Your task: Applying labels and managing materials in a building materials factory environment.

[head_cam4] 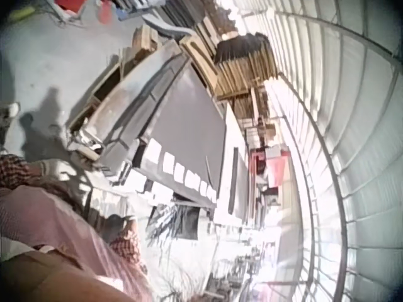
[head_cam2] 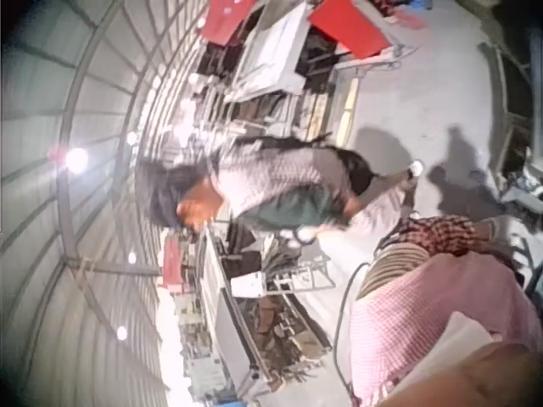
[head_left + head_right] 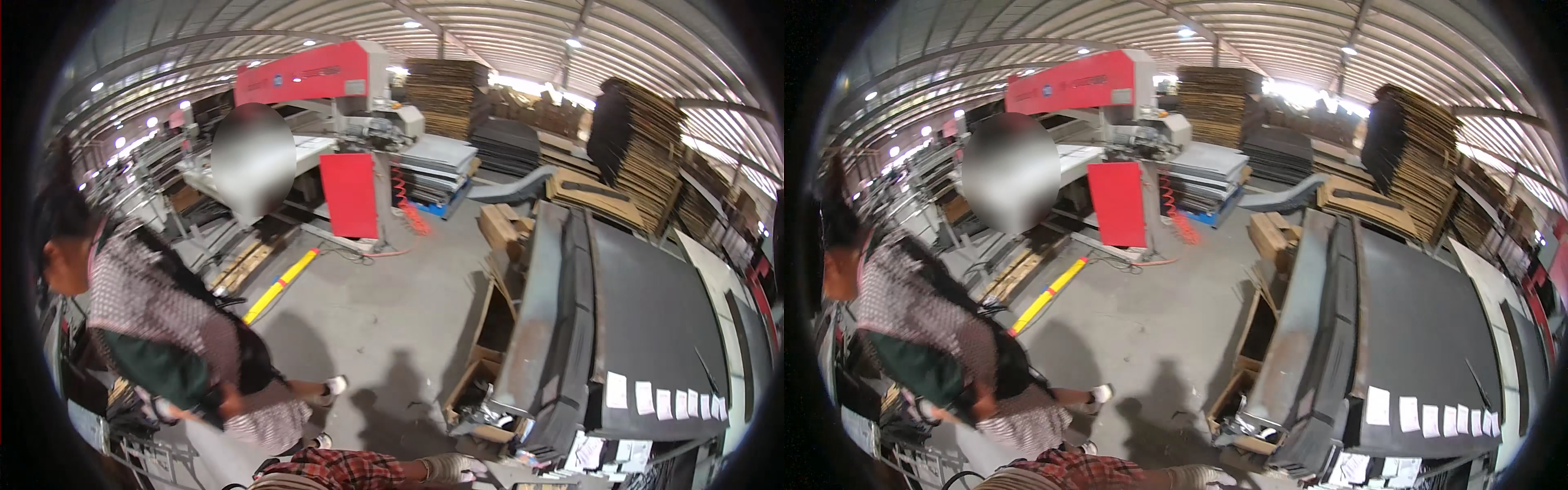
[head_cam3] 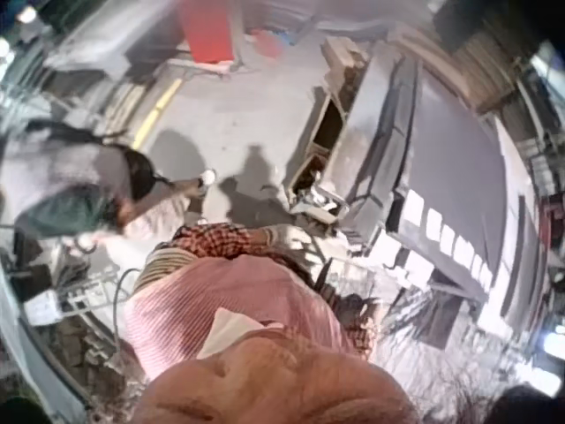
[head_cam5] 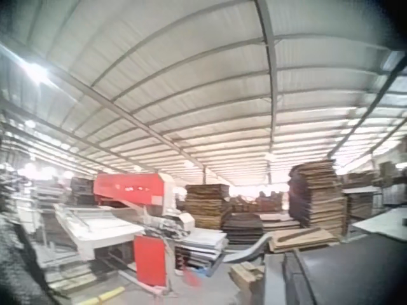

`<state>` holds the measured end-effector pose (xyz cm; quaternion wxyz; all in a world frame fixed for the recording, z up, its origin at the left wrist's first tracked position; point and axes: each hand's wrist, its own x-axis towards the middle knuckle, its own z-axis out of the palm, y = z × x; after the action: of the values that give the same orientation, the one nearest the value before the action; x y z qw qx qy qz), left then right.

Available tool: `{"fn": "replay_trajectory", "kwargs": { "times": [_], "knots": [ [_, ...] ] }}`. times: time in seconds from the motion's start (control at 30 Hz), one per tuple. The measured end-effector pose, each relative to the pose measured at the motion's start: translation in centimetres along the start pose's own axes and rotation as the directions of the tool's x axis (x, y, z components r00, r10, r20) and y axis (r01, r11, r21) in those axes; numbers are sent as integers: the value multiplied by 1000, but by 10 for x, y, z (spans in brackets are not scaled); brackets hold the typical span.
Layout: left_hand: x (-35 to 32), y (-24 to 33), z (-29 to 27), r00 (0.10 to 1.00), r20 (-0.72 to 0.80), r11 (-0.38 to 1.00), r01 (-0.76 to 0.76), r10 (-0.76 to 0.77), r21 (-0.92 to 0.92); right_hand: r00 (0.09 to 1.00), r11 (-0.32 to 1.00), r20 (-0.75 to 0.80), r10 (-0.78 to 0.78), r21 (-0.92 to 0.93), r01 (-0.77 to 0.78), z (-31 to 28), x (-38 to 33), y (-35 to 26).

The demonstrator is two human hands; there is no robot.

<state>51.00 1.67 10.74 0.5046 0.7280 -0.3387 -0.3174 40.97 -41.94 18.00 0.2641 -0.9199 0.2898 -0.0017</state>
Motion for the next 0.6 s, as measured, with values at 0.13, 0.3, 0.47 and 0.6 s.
{"fn": "replay_trajectory", "kwargs": {
  "times": [0.13,0.3,0.47,0.6],
  "knots": [
    [37,55,27,972,186,989,-147,143,12,993,999,111,26,-27,-23,2,18,49],
    [79,97,35,958,-11,948,-282,287,144,975,997,207,78,-37,-72,6,33,120],
    [107,91,31,940,-196,875,-165,279,455,959,994,262,105,-8,-107,17,41,180],
    [135,117,-8,926,-356,890,55,124,454,927,939,282,246,168,-300,26,41,174]
  ]
}}
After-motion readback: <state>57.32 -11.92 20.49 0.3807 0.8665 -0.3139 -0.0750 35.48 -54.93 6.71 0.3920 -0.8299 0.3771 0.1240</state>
